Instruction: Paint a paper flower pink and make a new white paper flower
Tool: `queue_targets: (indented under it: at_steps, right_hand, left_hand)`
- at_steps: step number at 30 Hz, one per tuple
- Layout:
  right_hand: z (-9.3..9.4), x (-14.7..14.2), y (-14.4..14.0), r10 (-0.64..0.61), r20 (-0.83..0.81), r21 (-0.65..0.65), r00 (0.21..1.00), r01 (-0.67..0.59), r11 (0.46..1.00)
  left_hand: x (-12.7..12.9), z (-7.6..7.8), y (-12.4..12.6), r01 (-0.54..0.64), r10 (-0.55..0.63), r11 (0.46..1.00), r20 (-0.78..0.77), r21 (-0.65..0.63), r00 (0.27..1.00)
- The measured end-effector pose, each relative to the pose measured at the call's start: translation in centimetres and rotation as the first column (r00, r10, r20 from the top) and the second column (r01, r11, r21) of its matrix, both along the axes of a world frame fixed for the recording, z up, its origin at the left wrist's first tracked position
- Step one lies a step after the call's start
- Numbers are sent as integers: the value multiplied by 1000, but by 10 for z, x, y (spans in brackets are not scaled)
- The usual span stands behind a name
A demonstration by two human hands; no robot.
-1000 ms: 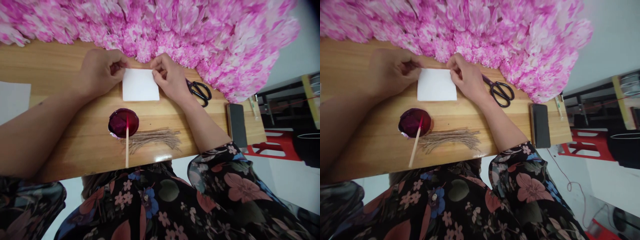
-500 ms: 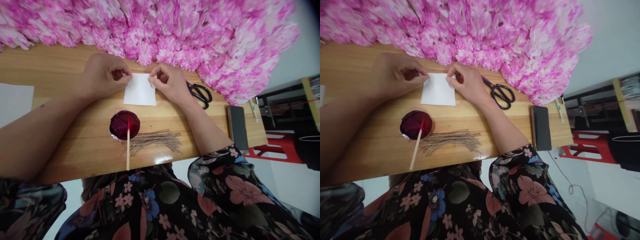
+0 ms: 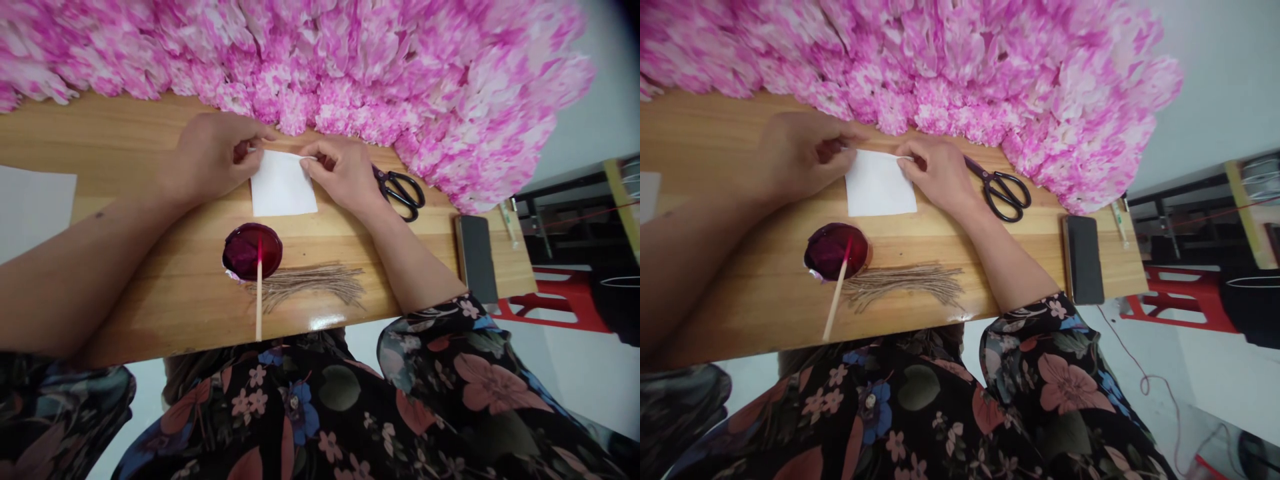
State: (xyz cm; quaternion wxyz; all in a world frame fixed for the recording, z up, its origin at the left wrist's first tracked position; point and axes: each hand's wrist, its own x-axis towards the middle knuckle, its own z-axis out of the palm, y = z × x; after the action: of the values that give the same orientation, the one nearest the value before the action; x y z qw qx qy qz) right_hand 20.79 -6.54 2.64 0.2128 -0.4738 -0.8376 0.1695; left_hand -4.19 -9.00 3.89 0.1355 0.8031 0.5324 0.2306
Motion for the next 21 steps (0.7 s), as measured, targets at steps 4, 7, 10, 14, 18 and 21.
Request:
queue_targets:
  at_steps: [4,7,10,14,18,21]
  right_hand:
    - [0,-2,-3,0,13,31,1000,0,1000]
    - [0,-2,-2,4,4,28,1000,-4,1000]
    - [-1,-1,-2,10,-7,17,1000,-9,1000]
    - [1,-1,-2,13,5,3,1000,-13,1000]
    - [6,-5,-5,44,15,16,999,-45,999]
    - [9,-10,-7,73,17,36,997,-74,997]
  left_hand:
    - [4,0,5,93,-93,996,-24,-6,995]
    - [3,-6,10,128,-128,992,-11,-14,992]
    - [1,-10,14,132,-132,991,4,-22,991]
    - [1,-9,15,137,-138,990,-31,-31,990]
    - [4,-6,13,124,-125,992,-63,-22,990]
    - [9,-3,10,105,-107,994,-63,-30,992]
